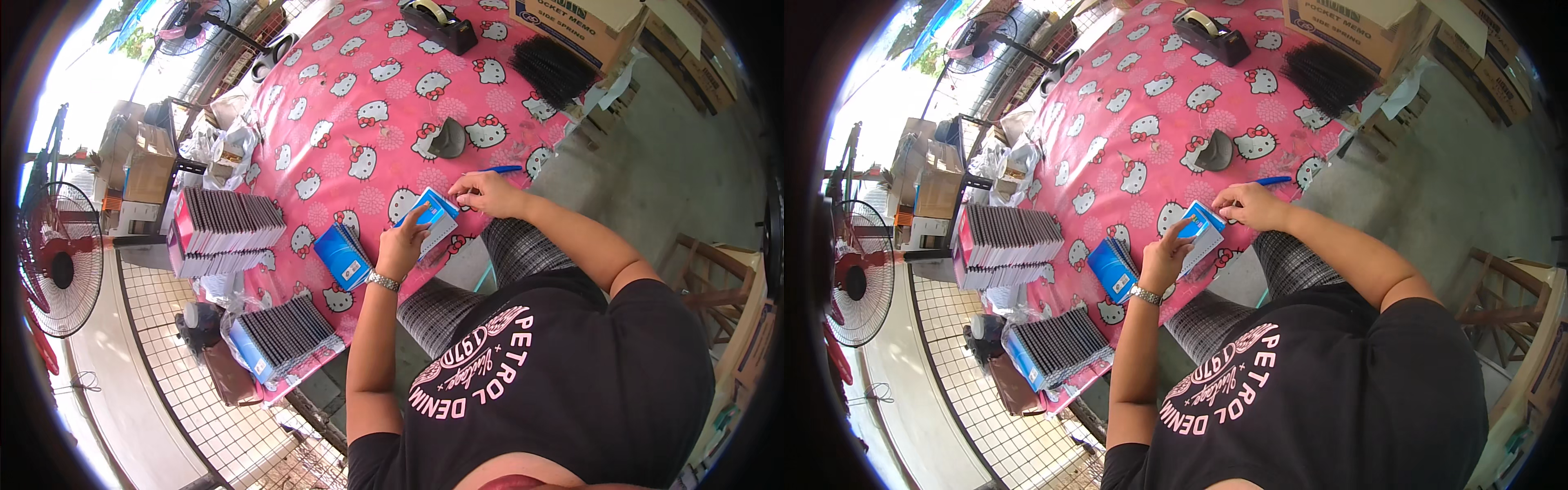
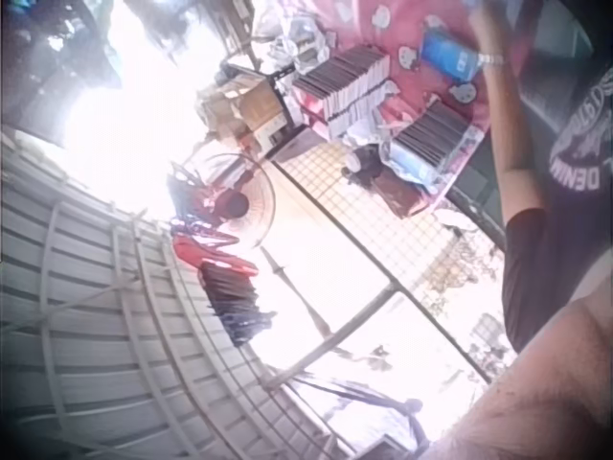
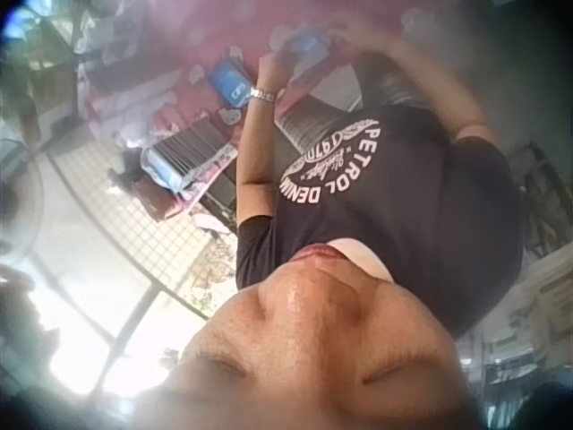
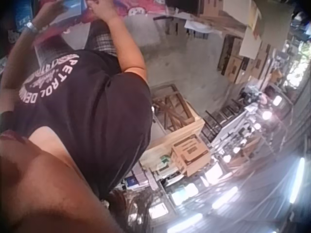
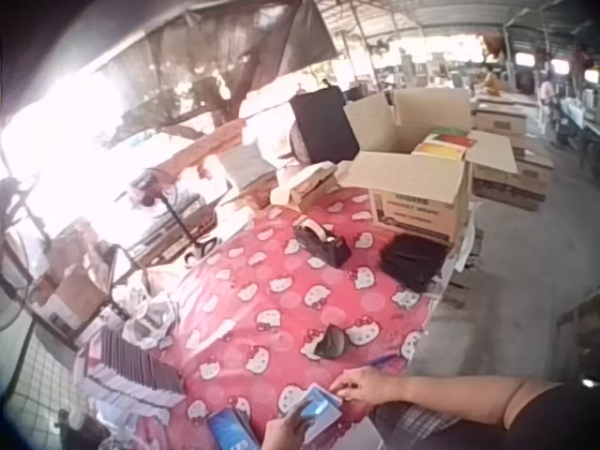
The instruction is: The person binds blue notepads by hand, inserting a black spiral binding through the pre-punched holes of each notepad and stacking them on a table.
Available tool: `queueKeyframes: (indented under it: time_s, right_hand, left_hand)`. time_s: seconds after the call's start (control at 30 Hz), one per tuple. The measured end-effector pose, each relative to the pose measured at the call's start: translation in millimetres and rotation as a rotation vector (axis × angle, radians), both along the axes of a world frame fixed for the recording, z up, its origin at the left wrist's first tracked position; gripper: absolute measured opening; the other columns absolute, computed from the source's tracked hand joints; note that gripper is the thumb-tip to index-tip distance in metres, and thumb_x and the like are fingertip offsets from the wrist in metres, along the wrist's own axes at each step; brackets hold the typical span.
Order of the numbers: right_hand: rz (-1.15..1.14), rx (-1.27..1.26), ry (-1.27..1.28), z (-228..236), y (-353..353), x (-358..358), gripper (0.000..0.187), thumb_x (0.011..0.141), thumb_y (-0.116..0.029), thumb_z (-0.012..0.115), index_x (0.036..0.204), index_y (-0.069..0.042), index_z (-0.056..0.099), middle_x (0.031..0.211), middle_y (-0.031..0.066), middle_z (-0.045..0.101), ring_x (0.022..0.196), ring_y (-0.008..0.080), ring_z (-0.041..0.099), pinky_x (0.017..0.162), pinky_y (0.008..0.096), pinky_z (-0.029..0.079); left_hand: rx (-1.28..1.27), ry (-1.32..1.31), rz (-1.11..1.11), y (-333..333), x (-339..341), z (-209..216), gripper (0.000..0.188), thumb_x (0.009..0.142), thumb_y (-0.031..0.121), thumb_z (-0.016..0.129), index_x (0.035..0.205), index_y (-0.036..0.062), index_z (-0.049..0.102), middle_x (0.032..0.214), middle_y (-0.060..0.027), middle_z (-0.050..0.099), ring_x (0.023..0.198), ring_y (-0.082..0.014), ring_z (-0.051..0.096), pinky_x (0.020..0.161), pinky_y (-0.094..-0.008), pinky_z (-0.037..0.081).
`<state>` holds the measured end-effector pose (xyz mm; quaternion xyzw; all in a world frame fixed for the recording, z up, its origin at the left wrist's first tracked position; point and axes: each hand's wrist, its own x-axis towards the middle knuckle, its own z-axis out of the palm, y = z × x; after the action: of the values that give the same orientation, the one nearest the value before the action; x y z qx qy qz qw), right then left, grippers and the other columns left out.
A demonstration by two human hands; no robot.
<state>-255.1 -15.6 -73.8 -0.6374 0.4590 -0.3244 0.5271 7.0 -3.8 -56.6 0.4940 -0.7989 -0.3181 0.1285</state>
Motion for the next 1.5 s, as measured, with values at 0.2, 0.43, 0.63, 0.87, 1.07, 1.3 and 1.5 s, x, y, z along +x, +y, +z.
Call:
queueKeyframes:
  time_s: [0.2,0.43,0.63,0.87,1.07,1.3,1.5]
  right_hand:
    - [-0.019,0.016,-0.002,-0.7,2.6,-1.3,0.022,0.091,-0.009,0.065,0.112,-0.003,0.068,0.089,0.0052,0.065,0.071,0.0111,0.060,0.066,0.0282,0.051]
    - [-0.035,-0.324,0.095,21.4,8.0,2.1,0.022,0.086,-0.006,0.065,0.108,-0.004,0.067,0.097,0.0092,0.063,0.091,0.0242,0.064,0.081,0.0353,0.052]
    - [-0.097,-0.512,0.107,23.2,-3.6,20.9,0.020,0.083,-0.005,0.065,0.103,-0.004,0.067,0.099,0.0107,0.062,0.096,0.0294,0.063,0.085,0.0391,0.052]
    - [-0.019,-0.482,0.076,21.3,-2.6,29.0,0.026,0.081,0.001,0.066,0.105,-0.006,0.069,0.099,0.0096,0.062,0.095,0.0293,0.063,0.083,0.0393,0.051]
    - [0.075,-0.385,0.026,24.8,0.6,11.8,0.029,0.082,0.005,0.064,0.107,-0.009,0.068,0.102,0.0097,0.060,0.096,0.0284,0.062,0.080,0.0382,0.051]
    - [0.111,-0.368,0.076,13.4,2.2,11.2,0.024,0.085,0.000,0.063,0.107,-0.009,0.068,0.102,0.0108,0.060,0.099,0.0289,0.063,0.083,0.0395,0.051]
    - [0.130,-0.316,0.131,23.3,3.8,16.8,0.027,0.088,-0.011,0.065,0.114,-0.007,0.065,0.098,0.0173,0.067,0.095,0.0323,0.066,0.084,0.0423,0.052]
  left_hand:
    - [-0.040,0.007,-0.015,-0.1,0.4,-1.9,0.053,0.087,0.008,0.068,0.136,0.0212,0.053,0.095,-0.0110,0.075,0.085,-0.0285,0.073,0.072,-0.0363,0.058]
    - [-0.445,-0.239,-0.039,5.6,-4.5,20.8,0.044,0.086,0.002,0.056,0.130,0.0070,0.055,0.086,-0.0113,0.068,0.082,-0.0294,0.067,0.077,-0.0406,0.055]
    - [-0.602,-0.148,0.114,5.8,-16.1,0.5,0.035,0.084,0.004,0.058,0.119,0.0051,0.057,0.104,-0.0141,0.066,0.102,-0.0325,0.061,0.097,-0.0468,0.044]
    - [-0.615,-0.101,0.103,2.8,-20.9,-2.5,0.018,0.089,0.013,0.065,0.106,0.0076,0.059,0.095,-0.0069,0.067,0.091,-0.0258,0.062,0.086,-0.0414,0.041]
    - [-0.588,-0.032,0.054,5.5,-23.7,1.6,0.014,0.088,0.012,0.066,0.101,0.0080,0.061,0.089,-0.0066,0.067,0.086,-0.0256,0.062,0.083,-0.0394,0.041]
    - [-0.584,-0.055,0.044,10.6,-26.7,2.1,0.016,0.087,0.012,0.067,0.101,0.0075,0.061,0.089,-0.0074,0.067,0.088,-0.0274,0.062,0.086,-0.0406,0.041]
    - [-0.643,-0.095,0.107,17.2,-35.4,-0.2,0.025,0.086,0.012,0.065,0.110,0.0065,0.059,0.098,-0.0103,0.066,0.096,-0.0288,0.061,0.092,-0.0431,0.041]
